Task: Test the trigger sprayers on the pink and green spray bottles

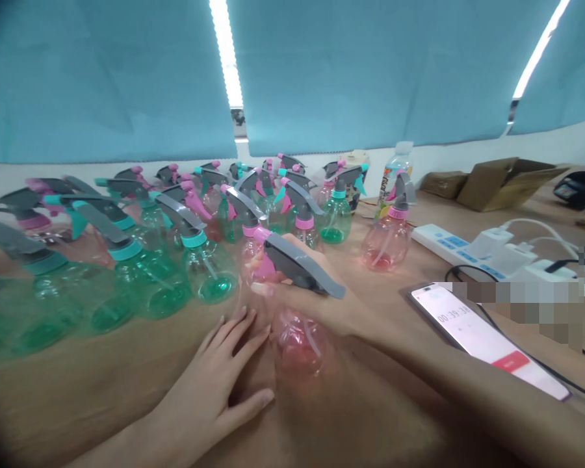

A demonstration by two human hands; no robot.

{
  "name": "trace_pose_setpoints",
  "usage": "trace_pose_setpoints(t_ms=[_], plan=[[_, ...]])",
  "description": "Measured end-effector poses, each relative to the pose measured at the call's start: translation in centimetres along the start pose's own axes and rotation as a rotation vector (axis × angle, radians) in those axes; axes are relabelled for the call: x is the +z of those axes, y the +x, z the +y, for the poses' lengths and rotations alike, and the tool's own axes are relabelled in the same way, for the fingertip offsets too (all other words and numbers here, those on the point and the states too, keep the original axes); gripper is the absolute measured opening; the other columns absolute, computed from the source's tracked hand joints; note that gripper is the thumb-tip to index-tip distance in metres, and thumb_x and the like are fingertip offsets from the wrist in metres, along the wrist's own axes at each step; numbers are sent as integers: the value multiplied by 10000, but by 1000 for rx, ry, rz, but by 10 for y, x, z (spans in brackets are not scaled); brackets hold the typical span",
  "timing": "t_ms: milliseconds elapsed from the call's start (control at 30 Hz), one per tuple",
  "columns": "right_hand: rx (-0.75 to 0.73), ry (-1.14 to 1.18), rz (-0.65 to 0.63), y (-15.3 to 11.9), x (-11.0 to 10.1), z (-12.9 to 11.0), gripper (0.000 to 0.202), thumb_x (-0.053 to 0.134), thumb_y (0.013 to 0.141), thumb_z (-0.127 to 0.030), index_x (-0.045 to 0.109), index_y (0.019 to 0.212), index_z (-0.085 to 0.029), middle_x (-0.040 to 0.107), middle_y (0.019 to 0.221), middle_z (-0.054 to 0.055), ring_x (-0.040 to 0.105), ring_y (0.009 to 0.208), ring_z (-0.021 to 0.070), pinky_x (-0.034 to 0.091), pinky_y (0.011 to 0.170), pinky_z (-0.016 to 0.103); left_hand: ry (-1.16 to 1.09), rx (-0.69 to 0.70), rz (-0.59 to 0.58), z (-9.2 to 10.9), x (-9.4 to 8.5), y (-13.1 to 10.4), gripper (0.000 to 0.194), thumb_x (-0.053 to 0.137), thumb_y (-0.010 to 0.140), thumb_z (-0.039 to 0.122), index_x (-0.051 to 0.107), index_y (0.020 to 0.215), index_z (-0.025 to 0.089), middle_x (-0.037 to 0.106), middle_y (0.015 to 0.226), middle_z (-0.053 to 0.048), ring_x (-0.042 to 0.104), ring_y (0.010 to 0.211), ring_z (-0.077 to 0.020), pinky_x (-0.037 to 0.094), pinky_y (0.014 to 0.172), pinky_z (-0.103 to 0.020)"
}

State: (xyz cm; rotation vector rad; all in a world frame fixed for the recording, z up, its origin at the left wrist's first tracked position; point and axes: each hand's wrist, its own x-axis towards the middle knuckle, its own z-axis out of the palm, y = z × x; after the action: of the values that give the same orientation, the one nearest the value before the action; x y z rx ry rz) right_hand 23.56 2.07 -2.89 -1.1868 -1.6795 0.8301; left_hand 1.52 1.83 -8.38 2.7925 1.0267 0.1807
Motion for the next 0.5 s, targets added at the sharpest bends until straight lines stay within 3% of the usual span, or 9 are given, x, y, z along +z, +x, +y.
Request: trace_pose_setpoints(t_ms=[100,500], plan=[[-23,-1,-1,3,0,-1,280,634,765,-537,565,797,-268,490,685,-23,488,648,161,422,599,319,1,-7,-4,1,-1,0,665,483,884,604,431,1399,185,303,1506,-151,227,1379,-381,267,1058,-596],[-75,-28,-3,2,0,-8,249,595,804,-513,567,853,-270,441,698,-30,441,648,150,400,619,330,-12,-15,-8,2,-1,-1,663,472,886,614,426,1402,200,294,1511,-144,235,1377,-377,264,1060,-592]])
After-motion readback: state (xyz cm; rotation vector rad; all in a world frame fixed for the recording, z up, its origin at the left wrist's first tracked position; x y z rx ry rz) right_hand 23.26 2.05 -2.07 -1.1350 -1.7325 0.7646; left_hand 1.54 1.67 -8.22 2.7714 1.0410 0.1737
